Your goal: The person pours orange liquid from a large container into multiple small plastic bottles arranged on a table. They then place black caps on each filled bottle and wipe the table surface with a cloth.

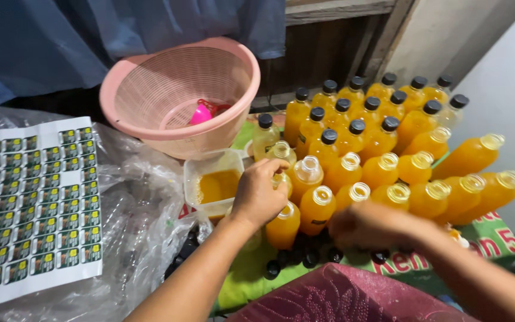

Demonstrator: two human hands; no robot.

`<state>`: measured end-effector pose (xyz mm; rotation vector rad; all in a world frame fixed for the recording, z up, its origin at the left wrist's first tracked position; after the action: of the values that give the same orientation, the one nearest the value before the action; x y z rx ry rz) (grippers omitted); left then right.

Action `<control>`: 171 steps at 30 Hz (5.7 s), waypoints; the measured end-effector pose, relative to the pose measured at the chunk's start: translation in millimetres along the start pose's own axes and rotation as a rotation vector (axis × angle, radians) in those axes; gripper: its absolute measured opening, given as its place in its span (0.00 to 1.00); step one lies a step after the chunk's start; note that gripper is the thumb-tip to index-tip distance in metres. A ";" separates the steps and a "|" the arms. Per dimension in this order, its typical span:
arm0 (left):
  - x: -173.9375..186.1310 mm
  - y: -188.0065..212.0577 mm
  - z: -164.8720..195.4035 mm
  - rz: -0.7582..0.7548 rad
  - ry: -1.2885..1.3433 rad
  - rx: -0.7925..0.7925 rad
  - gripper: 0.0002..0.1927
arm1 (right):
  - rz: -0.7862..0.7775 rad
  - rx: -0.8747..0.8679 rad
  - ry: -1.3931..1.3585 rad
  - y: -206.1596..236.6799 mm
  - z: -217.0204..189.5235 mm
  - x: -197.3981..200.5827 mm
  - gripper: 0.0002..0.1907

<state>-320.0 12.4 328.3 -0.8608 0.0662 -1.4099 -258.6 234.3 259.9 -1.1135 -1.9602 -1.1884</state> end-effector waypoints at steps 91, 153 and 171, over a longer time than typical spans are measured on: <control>18.0 98.4 22.0 -0.347 -0.719 0.371 0.28 | 0.277 0.353 0.377 -7.6 -125.5 6.5 0.30; -73.3 61.9 46.0 -0.296 -0.588 -0.097 0.17 | 0.456 0.465 0.158 8.9 -57.9 56.6 0.12; -69.8 59.7 55.2 -0.266 -0.587 -0.043 0.21 | 0.465 0.570 0.039 19.6 -56.2 55.9 0.24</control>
<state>-256.6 95.1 303.2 -1.3247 -0.4808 -1.3486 -265.0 208.4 337.1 -1.1271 -1.7140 -0.3688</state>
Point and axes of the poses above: each hand's wrist, its own y-axis away from the middle knuckle, its own x-axis out of the back of the hand, z = x × y, the point moved 7 cm from there along -y, towards the middle knuckle, and after that the axes turned 11 degrees about z, right-handed, at the moved point
